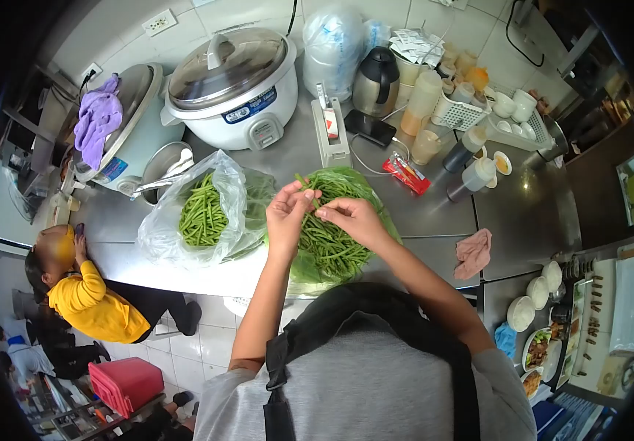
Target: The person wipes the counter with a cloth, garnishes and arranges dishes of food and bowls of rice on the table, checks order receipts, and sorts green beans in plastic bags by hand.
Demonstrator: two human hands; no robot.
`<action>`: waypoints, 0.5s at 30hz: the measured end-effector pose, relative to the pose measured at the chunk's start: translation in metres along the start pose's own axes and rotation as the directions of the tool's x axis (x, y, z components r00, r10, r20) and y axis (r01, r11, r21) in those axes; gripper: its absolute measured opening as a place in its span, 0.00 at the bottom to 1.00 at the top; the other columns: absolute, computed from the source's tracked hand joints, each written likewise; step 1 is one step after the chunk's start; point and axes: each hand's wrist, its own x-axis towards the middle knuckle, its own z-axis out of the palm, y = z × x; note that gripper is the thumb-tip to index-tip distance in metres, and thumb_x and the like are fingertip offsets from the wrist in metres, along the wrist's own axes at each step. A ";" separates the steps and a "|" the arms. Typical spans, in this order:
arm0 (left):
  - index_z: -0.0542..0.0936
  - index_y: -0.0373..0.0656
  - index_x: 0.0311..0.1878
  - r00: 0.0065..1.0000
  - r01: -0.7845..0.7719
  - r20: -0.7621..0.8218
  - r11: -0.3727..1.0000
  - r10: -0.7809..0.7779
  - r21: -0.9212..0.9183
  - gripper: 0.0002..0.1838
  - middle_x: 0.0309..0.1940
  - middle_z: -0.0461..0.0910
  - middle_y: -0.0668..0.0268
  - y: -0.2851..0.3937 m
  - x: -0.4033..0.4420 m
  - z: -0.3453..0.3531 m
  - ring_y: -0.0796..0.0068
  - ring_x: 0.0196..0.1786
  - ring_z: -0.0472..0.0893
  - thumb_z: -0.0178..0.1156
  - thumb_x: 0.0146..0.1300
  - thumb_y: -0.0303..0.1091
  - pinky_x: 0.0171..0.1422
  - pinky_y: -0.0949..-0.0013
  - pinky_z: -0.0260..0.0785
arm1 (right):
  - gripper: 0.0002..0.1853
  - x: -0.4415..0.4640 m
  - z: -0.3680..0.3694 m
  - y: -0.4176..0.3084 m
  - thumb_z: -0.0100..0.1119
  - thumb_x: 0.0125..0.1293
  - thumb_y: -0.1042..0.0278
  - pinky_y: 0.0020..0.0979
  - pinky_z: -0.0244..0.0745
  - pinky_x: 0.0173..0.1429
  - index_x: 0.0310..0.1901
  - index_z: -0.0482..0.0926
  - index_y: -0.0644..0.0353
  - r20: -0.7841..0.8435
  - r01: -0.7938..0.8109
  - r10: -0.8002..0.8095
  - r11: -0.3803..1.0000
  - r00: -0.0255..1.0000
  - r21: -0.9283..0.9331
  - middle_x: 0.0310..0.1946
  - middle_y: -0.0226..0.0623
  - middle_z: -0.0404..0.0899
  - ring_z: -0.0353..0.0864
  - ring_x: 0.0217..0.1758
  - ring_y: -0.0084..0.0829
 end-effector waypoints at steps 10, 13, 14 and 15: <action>0.73 0.39 0.48 0.993 -0.083 -0.089 0.995 0.079 -0.049 0.14 0.37 0.84 0.62 -0.012 -0.024 -0.002 0.77 0.40 0.83 0.64 0.60 0.19 0.50 0.72 0.77 | 0.11 -0.001 0.014 -0.010 0.61 0.68 0.63 0.22 0.71 0.43 0.41 0.84 0.63 -0.237 0.015 0.076 0.933 0.968 0.361 0.31 0.27 0.82 0.76 0.34 0.17; 0.73 0.40 0.44 0.966 -0.136 -0.242 0.978 0.095 -0.159 0.12 0.35 0.83 0.64 -0.012 -0.025 0.003 0.78 0.39 0.82 0.64 0.61 0.20 0.51 0.71 0.77 | 0.11 -0.012 0.021 -0.007 0.63 0.66 0.62 0.23 0.73 0.39 0.38 0.84 0.63 -0.130 0.127 -0.148 0.979 0.980 -0.162 0.29 0.30 0.82 0.78 0.31 0.18; 0.73 0.41 0.41 0.956 -0.154 -0.277 0.972 0.101 -0.179 0.10 0.34 0.82 0.66 -0.008 -0.023 0.006 0.79 0.39 0.81 0.65 0.61 0.21 0.51 0.71 0.76 | 0.11 -0.017 0.022 -0.012 0.65 0.65 0.62 0.24 0.74 0.37 0.38 0.85 0.63 -0.048 0.127 -0.151 0.934 0.987 -0.333 0.30 0.34 0.84 0.79 0.30 0.19; 0.73 0.41 0.41 0.932 -0.192 -0.332 0.974 0.144 -0.117 0.10 0.34 0.82 0.66 -0.004 -0.021 0.005 0.79 0.39 0.80 0.65 0.61 0.22 0.51 0.71 0.76 | 0.11 -0.019 0.023 -0.010 0.64 0.65 0.62 0.24 0.74 0.37 0.40 0.85 0.63 -0.057 0.086 -0.110 0.944 0.992 -0.318 0.31 0.34 0.85 0.80 0.30 0.20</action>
